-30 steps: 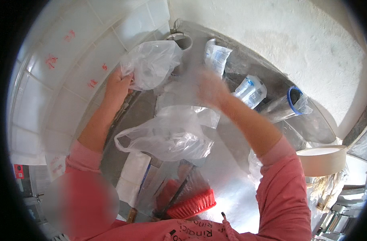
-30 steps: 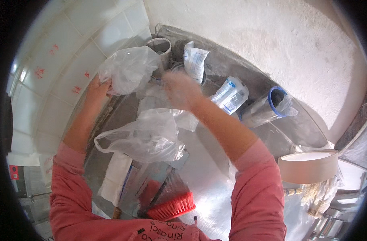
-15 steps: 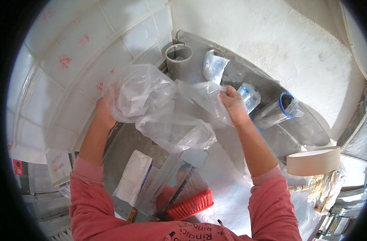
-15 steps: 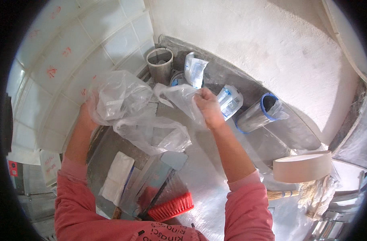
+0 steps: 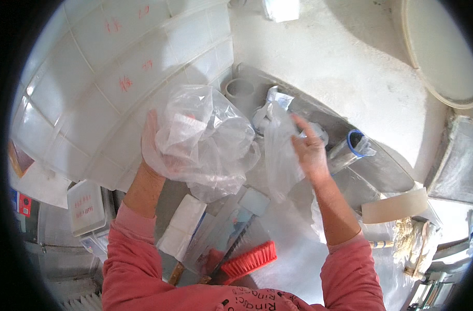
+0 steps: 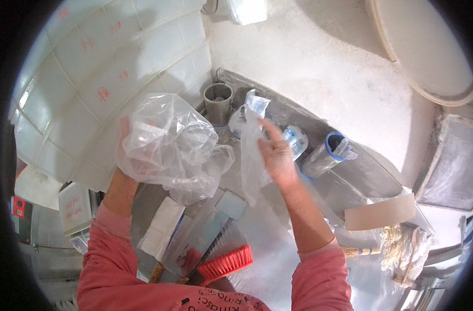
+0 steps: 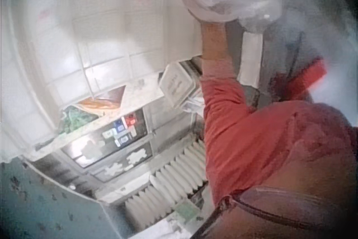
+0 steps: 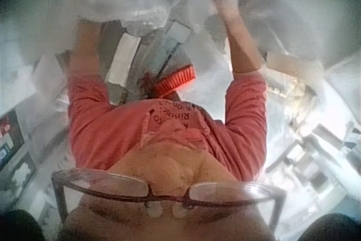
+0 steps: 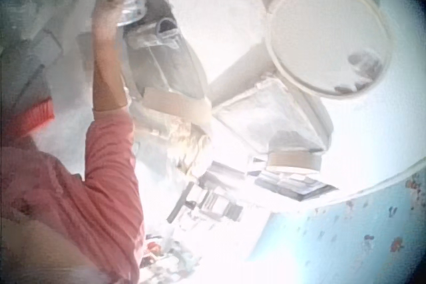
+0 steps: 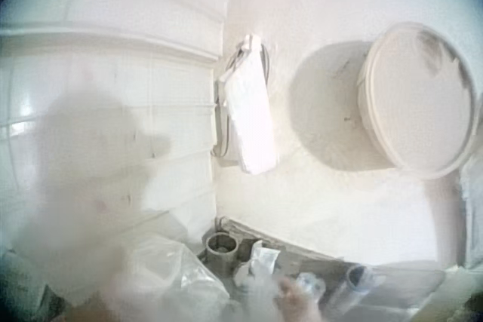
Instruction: The person organizes plastic bags and containers on a stainless steel table, then operates a dough sheeter to flatten a sheet of dough. They repeatedly feed the dough through the machine, adjusting its position to ensure even thickness.
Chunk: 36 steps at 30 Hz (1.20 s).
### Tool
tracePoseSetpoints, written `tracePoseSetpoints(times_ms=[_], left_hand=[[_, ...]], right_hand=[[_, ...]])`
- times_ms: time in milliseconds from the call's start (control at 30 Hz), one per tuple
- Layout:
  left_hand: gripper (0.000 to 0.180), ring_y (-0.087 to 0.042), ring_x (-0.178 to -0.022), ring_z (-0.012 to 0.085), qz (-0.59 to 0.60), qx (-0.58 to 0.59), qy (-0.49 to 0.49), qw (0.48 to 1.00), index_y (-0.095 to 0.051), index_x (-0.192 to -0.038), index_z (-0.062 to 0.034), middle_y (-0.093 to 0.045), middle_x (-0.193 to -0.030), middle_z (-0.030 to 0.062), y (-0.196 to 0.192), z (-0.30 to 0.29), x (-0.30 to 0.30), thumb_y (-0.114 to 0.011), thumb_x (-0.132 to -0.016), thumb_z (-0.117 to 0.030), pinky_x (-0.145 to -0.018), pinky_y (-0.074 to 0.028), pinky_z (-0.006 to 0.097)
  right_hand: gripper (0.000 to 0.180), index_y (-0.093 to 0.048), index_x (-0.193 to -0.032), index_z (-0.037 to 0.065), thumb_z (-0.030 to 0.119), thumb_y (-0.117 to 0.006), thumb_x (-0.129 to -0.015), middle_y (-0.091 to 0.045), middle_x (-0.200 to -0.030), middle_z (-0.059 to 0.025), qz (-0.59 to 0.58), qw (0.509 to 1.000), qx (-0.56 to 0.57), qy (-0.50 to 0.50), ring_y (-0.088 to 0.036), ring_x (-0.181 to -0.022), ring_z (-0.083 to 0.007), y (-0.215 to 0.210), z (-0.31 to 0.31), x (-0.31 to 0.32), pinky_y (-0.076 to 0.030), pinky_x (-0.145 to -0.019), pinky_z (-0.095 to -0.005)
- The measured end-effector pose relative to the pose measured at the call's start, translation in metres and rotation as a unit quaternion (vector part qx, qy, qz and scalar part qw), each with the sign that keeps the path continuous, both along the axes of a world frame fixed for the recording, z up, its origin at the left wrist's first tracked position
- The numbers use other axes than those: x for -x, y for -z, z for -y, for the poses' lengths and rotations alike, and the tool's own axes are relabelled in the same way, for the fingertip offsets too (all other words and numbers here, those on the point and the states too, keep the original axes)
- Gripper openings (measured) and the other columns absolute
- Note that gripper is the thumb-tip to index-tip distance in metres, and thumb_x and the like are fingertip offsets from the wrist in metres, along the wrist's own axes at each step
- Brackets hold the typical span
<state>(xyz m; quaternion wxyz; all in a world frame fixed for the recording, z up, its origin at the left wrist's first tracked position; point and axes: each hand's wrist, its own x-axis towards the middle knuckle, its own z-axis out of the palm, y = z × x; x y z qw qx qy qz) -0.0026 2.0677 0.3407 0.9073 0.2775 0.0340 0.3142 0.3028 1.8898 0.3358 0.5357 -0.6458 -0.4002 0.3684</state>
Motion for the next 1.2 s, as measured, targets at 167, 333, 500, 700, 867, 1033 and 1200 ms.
tracePoseSetpoints(times_ms=[167, 333, 500, 700, 867, 1033, 1200], left_hand=[[0.063, -0.062, -0.098, 0.0238, -0.061, -0.038, -0.011, 0.997, -0.050, -0.128, -0.0047, -0.062, -0.114, 0.0106, -0.016, 0.050, -0.023, -0.043, -0.095, -0.057, -0.086, -0.052, 0.040], [0.053, -0.055, -0.113, 0.0269, -0.244, -0.445, -0.182, 0.842, -0.047, -0.131, -0.0003, -0.057, -0.123, 0.0126, 0.005, 0.080, -0.024, -0.049, -0.095, -0.039, -0.098, -0.043, 0.042], [0.034, -0.058, -0.110, 0.0276, -0.123, 0.106, -0.045, 0.986, -0.051, -0.125, 0.0024, -0.060, -0.120, 0.0128, 0.040, 0.079, 0.086, -0.049, -0.093, -0.008, -0.094, -0.048, 0.038], [0.035, -0.056, -0.107, 0.0337, -0.692, -0.291, -0.168, 0.639, -0.051, -0.116, 0.0021, -0.057, -0.115, 0.0209, 0.089, 0.097, 0.183, -0.050, -0.082, -0.001, -0.091, -0.044, 0.042], [0.048, -0.044, -0.119, 0.0389, -0.571, -0.619, -0.328, 0.429, -0.050, -0.116, -0.0027, -0.048, -0.125, 0.0215, 0.074, 0.102, 0.122, -0.058, -0.069, 0.002, -0.101, -0.035, 0.047], [0.029, -0.047, -0.117, 0.0384, -0.403, -0.838, -0.271, 0.249, -0.056, -0.105, -0.0070, -0.050, -0.125, 0.0207, 0.044, 0.083, 0.007, -0.062, -0.077, -0.013, -0.101, -0.033, 0.050], [0.015, -0.060, -0.087, 0.0227, -0.555, -0.701, -0.065, 0.443, -0.060, -0.098, -0.0077, -0.062, -0.090, 0.0094, 0.005, 0.018, -0.024, -0.055, -0.088, -0.017, -0.085, -0.044, 0.040]], right_hand=[[0.060, -0.052, -0.132, 0.006, 0.051, -0.054, -0.092, -0.060, -0.115, -0.0053, -0.140, 0.983, 0.027, -0.115, -0.056, -0.096, -0.0121, -0.022, 0.040, 0.046, -0.048, -0.075, -0.0274], [0.049, -0.062, -0.115, 0.000, 0.042, -0.060, -0.091, -0.064, -0.099, -0.0032, -0.216, 0.971, 0.029, -0.093, -0.059, -0.081, -0.0125, -0.030, 0.067, 0.077, -0.048, -0.069, -0.0288], [0.022, -0.067, -0.101, 0.005, 0.023, -0.064, -0.088, -0.063, -0.080, 0.0007, 0.184, 0.947, 0.209, -0.158, -0.055, -0.067, -0.0097, -0.027, 0.121, 0.066, -0.047, -0.064, -0.0274], [0.023, -0.063, -0.109, 0.007, 0.012, -0.061, -0.087, -0.049, -0.068, 0.0054, 0.026, 0.973, 0.213, -0.086, -0.043, -0.061, -0.0060, 0.008, 0.197, 0.077, -0.038, -0.056, -0.0249], [0.026, -0.060, -0.115, 0.007, 0.009, -0.058, -0.089, -0.045, -0.065, 0.0043, 0.048, 0.983, 0.165, -0.057, -0.040, -0.059, -0.0050, 0.009, 0.187, 0.074, -0.035, -0.054, -0.0229], [0.028, -0.058, -0.118, 0.006, 0.006, -0.052, -0.091, -0.055, -0.069, -0.0027, 0.131, 0.973, 0.178, -0.070, -0.052, -0.065, -0.0092, -0.007, 0.159, 0.075, -0.044, -0.061, -0.0261], [0.028, -0.058, -0.115, 0.001, 0.001, -0.046, -0.090, -0.064, -0.082, -0.0087, 0.137, 0.984, 0.099, -0.052, -0.061, -0.076, -0.0143, 0.000, 0.175, 0.048, -0.049, -0.070, -0.0278]])
